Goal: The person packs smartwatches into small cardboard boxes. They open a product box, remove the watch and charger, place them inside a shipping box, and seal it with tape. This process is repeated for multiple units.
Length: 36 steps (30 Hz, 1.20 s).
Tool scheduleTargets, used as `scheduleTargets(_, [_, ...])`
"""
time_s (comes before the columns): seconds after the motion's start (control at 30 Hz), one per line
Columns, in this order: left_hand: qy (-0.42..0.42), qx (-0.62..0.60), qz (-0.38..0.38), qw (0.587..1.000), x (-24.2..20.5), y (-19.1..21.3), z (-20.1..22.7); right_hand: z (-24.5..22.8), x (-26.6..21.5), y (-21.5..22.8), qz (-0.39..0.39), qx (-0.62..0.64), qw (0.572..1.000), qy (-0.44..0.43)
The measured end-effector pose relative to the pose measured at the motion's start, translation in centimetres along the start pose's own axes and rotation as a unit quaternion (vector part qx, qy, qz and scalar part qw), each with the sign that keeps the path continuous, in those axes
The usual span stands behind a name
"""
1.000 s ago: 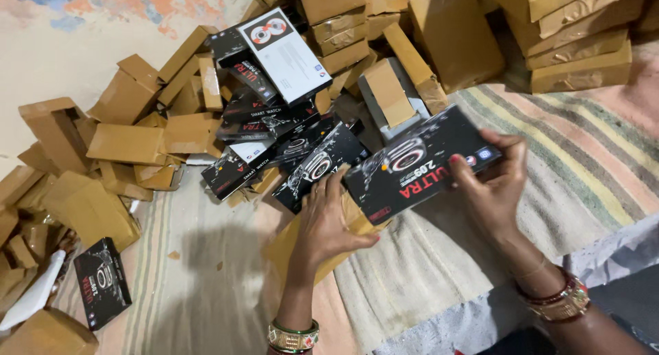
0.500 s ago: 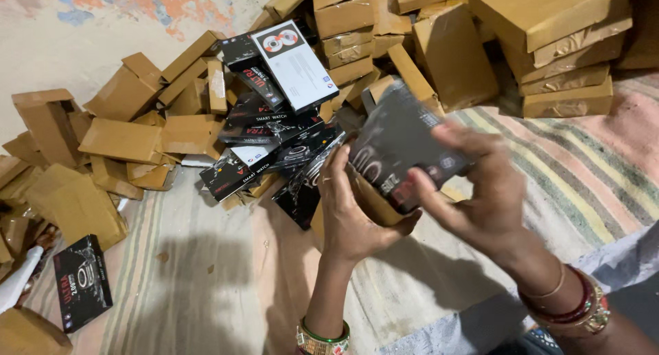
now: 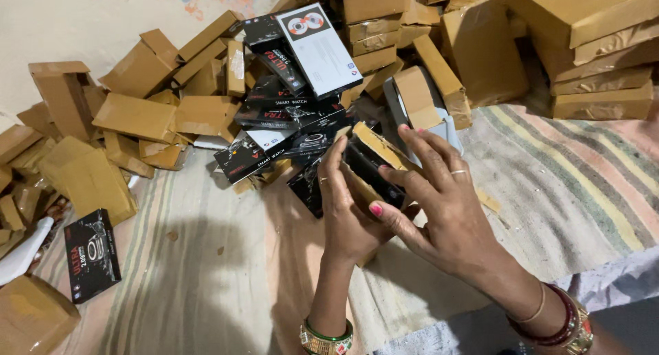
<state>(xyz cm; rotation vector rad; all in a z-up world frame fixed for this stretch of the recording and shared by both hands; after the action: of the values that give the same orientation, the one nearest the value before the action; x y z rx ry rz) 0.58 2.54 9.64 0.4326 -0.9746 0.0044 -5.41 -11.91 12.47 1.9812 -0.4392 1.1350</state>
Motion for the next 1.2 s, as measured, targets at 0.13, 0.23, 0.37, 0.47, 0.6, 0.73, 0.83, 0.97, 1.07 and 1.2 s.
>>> scheduleTargets(0.13, [-0.021,0.016,-0.007,1.000,0.5,0.1,0.5,1.6,0.1,-0.1,-0.069,0.106,0.979,-0.158])
scheduleTargets(0.23, [-0.039,0.051,-0.020,0.998,0.6,-0.2,1.4,2.2,0.4,0.4,-0.061,0.052,0.982,-0.170])
scheduleTargets(0.37, [-0.049,0.126,-0.042,0.990,1.0,-0.6,2.0,2.7,1.2,1.2,-0.062,-0.026,0.990,-0.125])
scheduleTargets(0.47, [-0.079,0.181,-0.049,0.979,1.3,-0.7,2.0,4.0,1.7,1.7,-0.129,0.011,0.981,-0.145])
scheduleTargets(0.6, [-0.087,0.191,-0.073,0.975,1.1,-0.5,2.2,4.9,2.0,2.3,-0.156,0.033,0.973,-0.167])
scheduleTargets(0.73, [-0.089,0.169,-0.086,0.978,0.7,-1.0,2.7,5.5,1.8,1.5,-0.226,0.030,0.959,-0.166])
scheduleTargets(0.83, [-0.083,0.181,-0.098,0.975,0.4,-1.1,2.6,5.3,1.5,0.9,-0.212,0.018,0.972,-0.097])
scheduleTargets(0.97, [-0.039,0.163,-0.099,0.981,-0.3,-0.8,1.9,4.9,0.5,0.3,-0.221,0.071,0.968,-0.100])
scheduleTargets(1.07, [-0.065,0.139,-0.080,0.985,-0.7,-0.4,1.3,5.0,-0.4,-0.4,-0.316,0.067,0.898,-0.300])
scheduleTargets(1.2, [-0.029,0.094,-0.059,0.993,-0.7,-0.1,0.3,4.0,-0.9,-0.5,-0.202,0.300,0.877,-0.316])
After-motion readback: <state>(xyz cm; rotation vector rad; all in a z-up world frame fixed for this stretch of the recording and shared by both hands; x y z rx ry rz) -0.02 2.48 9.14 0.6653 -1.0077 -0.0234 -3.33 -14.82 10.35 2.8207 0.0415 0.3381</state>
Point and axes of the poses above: each hand's wrist, its own x-axis towards the middle knuckle, its own y-axis out of the back of the hand, z = x × y, the point moved 2 cm from there along x, towards the middle knuckle
